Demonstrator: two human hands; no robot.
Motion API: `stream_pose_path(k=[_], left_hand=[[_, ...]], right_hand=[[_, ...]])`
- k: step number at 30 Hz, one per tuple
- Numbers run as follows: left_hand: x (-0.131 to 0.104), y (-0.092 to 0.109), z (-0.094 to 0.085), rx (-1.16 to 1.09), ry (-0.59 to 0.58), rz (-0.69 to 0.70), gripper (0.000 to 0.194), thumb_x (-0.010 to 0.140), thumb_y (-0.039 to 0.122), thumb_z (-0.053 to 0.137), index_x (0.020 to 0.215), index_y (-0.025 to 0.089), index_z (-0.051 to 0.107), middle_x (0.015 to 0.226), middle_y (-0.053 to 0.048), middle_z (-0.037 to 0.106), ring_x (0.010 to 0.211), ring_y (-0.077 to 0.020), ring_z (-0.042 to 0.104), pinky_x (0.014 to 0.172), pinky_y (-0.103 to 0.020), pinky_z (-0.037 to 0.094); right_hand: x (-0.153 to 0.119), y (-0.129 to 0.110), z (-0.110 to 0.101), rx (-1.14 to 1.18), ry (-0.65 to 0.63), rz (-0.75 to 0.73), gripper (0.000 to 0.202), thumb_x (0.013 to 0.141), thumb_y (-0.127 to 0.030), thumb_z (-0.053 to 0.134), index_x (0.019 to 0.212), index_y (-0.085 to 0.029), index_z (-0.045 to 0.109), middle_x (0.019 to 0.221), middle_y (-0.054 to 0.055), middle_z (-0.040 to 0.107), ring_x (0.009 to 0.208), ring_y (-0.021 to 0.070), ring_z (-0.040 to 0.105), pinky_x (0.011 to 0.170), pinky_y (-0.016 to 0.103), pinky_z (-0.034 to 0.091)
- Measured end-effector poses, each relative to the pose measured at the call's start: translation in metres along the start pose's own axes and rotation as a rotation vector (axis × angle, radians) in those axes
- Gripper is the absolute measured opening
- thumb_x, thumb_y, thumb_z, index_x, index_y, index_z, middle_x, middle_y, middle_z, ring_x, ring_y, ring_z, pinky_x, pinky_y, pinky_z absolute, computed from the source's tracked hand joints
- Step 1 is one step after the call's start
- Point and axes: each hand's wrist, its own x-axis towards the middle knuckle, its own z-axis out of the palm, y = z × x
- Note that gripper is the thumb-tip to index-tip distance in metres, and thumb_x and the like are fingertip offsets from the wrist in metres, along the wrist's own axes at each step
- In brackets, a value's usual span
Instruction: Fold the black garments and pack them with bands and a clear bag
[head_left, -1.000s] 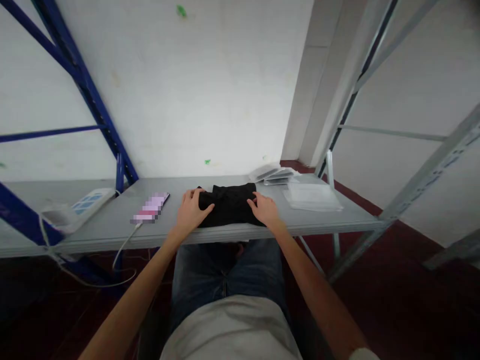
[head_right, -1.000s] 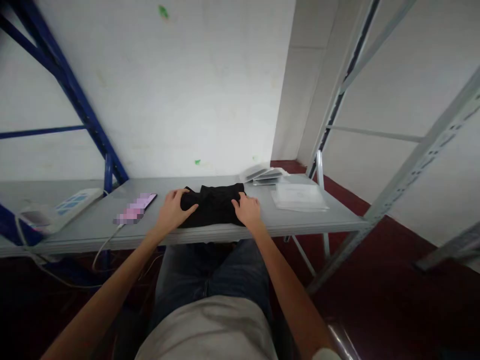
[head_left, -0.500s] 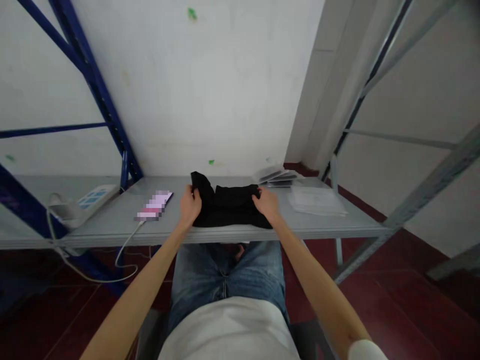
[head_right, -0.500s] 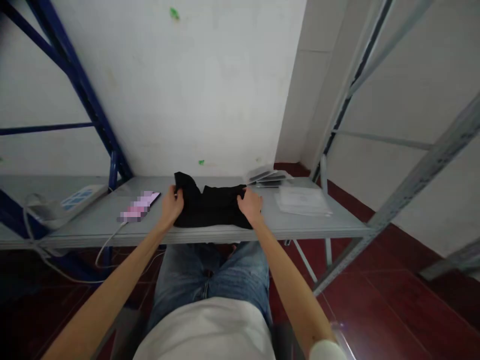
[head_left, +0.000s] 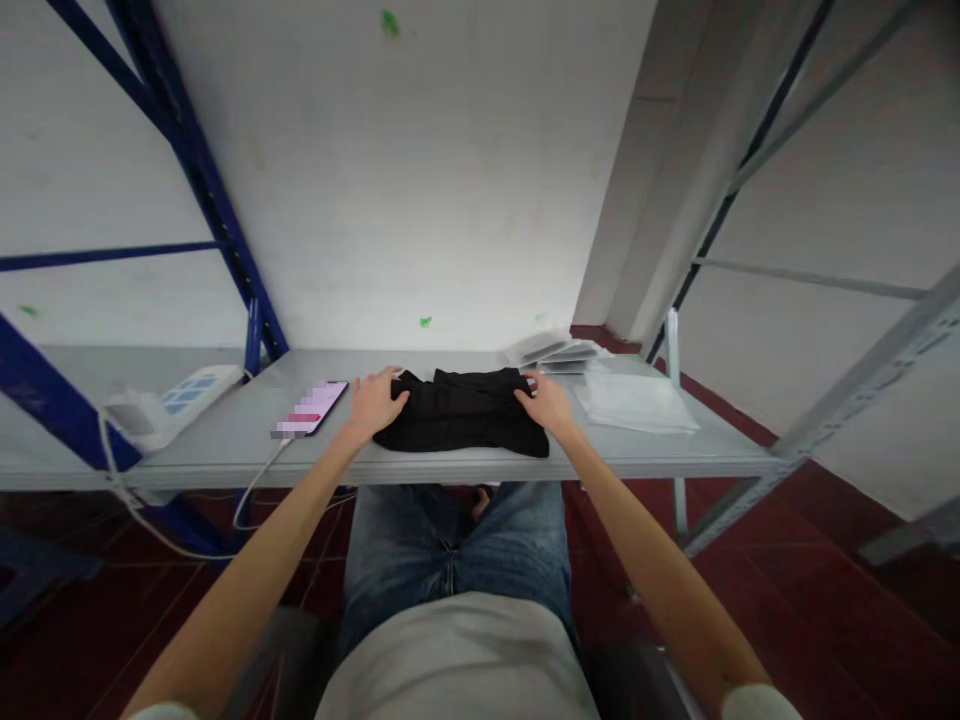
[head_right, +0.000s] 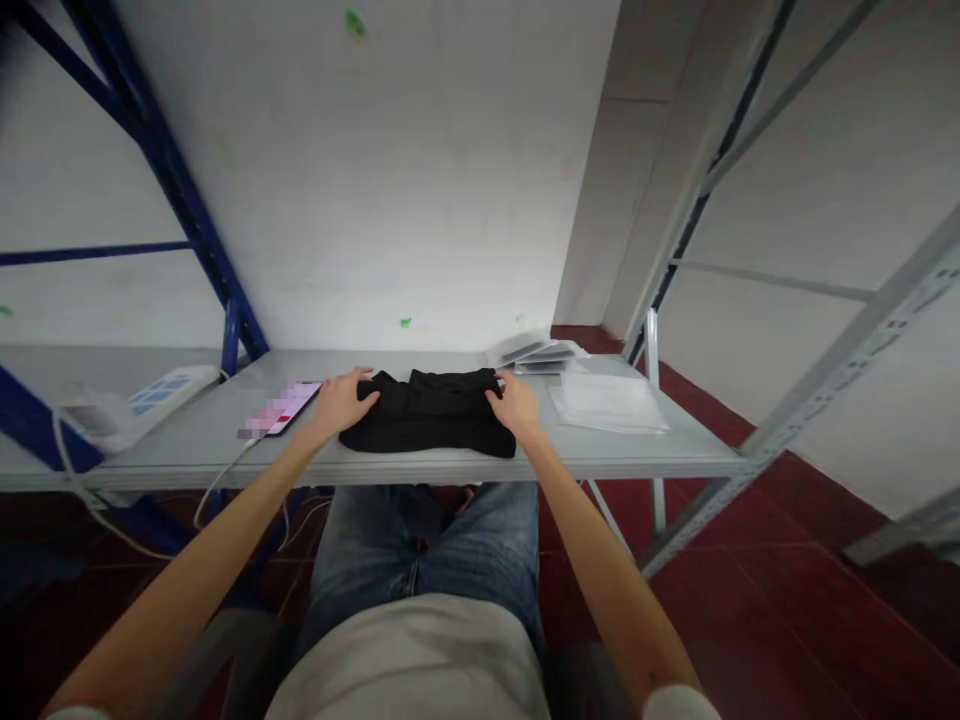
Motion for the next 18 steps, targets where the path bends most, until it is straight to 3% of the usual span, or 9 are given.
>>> stream_pose_path(k=[4,9,12,15,18], left_hand=[[0.007,0.003,-0.011,0.031,-0.019,0.076,0.028,0.089,0.027,0.06,0.112,0.024,0.074,0.119,-0.01,0.077,0.126,-0.0372,0.063,0.122,-0.07,0.024],[-0.008,-0.008,-0.039,-0.188,0.036,0.175,0.021,0.085,0.026,0.054,0.096,0.025,0.072,0.109,-0.003,0.078,0.112,-0.0273,0.07,0.128,-0.063,0.017],[-0.031,-0.021,-0.057,-0.31,-0.096,0.317,0.018,0.086,0.031,0.054,0.094,0.025,0.069,0.104,0.001,0.078,0.102,-0.0214,0.072,0.13,-0.056,0.019],[-0.054,-0.03,-0.068,-0.26,-0.259,0.443,0.017,0.087,0.032,0.054,0.093,0.027,0.07,0.1,0.004,0.079,0.098,-0.0196,0.072,0.13,-0.051,0.023],[-0.061,-0.03,-0.068,-0.205,-0.294,0.465,0.022,0.091,0.03,0.049,0.095,0.028,0.07,0.099,0.004,0.078,0.094,-0.0193,0.072,0.125,-0.047,0.033]], right_hand=[[0.001,0.004,-0.004,0.099,0.032,-0.076,0.024,0.09,-0.025,0.069,0.114,-0.022,0.072,0.108,0.007,0.076,0.091,0.022,0.072,0.09,0.036,0.055],[-0.011,0.01,-0.026,0.4,0.025,-0.206,0.015,0.085,-0.022,0.068,0.1,-0.022,0.07,0.106,0.004,0.077,0.099,0.0226,0.073,0.096,0.039,0.055],[-0.035,0.02,-0.044,0.463,-0.11,-0.321,0.013,0.085,-0.023,0.066,0.097,-0.023,0.071,0.106,0.003,0.078,0.104,0.0234,0.072,0.101,0.042,0.053],[-0.061,0.029,-0.06,0.389,-0.297,-0.433,0.022,0.082,-0.014,0.06,0.095,-0.024,0.075,0.111,0.003,0.078,0.108,0.0227,0.072,0.105,0.04,0.052],[-0.074,0.03,-0.068,0.274,-0.412,-0.469,0.034,0.076,-0.004,0.056,0.092,-0.025,0.078,0.117,0.003,0.078,0.112,0.0232,0.071,0.107,0.04,0.051]])
